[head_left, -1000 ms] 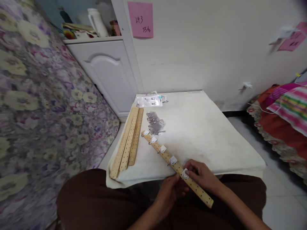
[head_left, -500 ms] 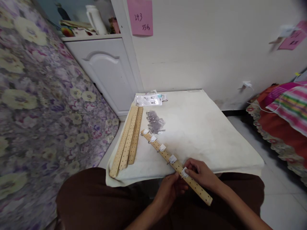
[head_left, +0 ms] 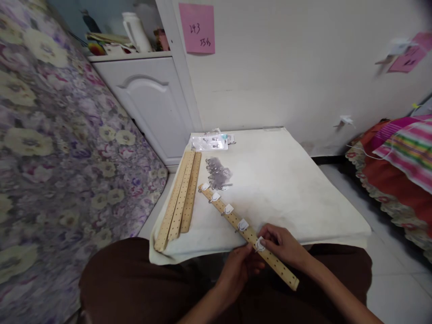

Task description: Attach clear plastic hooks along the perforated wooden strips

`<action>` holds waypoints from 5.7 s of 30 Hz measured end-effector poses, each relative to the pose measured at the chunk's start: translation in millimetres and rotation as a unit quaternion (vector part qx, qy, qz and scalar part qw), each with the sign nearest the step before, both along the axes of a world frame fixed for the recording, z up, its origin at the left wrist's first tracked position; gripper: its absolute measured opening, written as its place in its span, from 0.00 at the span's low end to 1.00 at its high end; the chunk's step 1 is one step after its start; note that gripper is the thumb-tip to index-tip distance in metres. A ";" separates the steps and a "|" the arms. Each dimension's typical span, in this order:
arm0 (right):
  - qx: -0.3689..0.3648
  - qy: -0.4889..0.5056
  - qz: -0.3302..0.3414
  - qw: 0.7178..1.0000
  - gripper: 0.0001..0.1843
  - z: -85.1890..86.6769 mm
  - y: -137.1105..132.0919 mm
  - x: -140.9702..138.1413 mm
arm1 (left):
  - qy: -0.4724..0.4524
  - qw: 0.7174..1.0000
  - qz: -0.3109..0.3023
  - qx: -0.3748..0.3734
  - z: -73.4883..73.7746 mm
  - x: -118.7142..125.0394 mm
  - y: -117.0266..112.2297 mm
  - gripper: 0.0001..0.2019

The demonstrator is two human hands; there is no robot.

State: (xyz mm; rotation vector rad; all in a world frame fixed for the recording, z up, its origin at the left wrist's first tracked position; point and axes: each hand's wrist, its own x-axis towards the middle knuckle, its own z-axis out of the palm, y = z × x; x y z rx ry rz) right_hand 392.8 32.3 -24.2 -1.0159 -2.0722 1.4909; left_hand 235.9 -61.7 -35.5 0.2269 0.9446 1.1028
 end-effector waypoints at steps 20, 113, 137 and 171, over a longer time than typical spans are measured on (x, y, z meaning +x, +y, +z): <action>0.018 0.008 -0.055 0.998 0.09 13.8 30.7 -5.9 | -0.020 0.999 -0.036 0.005 -10.1 -9.1 -5.3 0.19; -0.165 0.135 -0.104 0.972 0.14 4.6 -40.6 58.0 | -0.029 0.959 -0.260 0.107 -11.2 17.9 2.1 0.24; -0.140 0.101 -0.111 0.979 0.14 3.9 -44.1 57.3 | -0.015 0.966 -0.242 0.088 -12.0 19.8 2.4 0.23; -0.138 0.089 -0.112 0.980 0.15 3.0 -45.1 58.2 | -0.005 0.967 -0.238 0.093 -14.0 20.3 3.5 0.21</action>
